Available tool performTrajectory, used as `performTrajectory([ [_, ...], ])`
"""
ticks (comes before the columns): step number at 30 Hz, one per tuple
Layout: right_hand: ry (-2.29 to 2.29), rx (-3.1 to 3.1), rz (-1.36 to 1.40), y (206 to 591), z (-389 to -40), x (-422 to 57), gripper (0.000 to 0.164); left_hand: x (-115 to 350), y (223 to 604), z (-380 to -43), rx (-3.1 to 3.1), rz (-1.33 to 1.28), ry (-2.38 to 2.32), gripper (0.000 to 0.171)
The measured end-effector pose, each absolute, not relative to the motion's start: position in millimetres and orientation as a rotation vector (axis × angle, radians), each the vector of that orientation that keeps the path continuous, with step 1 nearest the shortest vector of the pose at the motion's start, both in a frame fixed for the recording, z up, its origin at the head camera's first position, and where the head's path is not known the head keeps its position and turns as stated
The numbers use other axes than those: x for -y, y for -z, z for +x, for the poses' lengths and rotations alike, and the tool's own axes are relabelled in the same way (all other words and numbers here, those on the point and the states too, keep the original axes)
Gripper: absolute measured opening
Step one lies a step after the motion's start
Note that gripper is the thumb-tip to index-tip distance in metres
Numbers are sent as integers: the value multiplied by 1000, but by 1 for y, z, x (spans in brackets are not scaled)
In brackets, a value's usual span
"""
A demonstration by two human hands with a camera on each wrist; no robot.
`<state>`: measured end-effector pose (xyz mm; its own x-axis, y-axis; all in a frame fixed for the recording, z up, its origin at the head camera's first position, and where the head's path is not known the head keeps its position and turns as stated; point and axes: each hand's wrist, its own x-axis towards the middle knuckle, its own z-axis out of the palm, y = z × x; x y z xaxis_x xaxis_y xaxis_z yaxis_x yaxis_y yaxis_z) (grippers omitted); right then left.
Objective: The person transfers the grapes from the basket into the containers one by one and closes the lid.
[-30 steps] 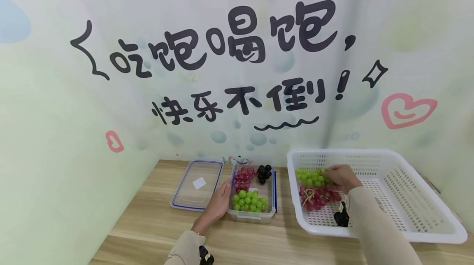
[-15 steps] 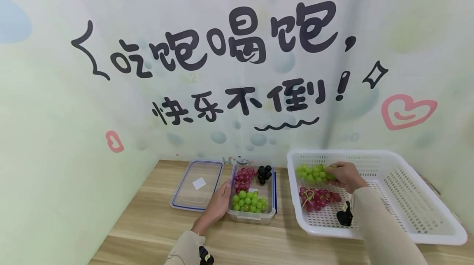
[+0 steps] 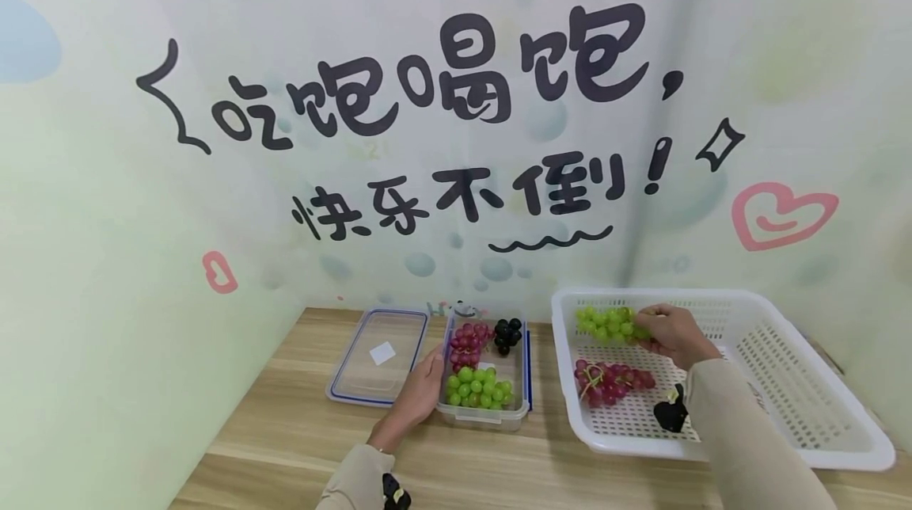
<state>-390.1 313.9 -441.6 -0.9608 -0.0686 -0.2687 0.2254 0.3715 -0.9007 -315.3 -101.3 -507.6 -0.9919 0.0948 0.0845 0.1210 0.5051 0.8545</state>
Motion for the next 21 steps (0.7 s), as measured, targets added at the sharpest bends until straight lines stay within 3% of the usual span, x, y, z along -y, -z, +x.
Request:
performTrajectory([
  [10,1660,-2335,116,432,-390,-315,40,101,506,-313,2704,-187,1540,49],
  [21,1685,-2338,89,423,-397,-302,55,101,506,-314,2705,-185,1557,50],
])
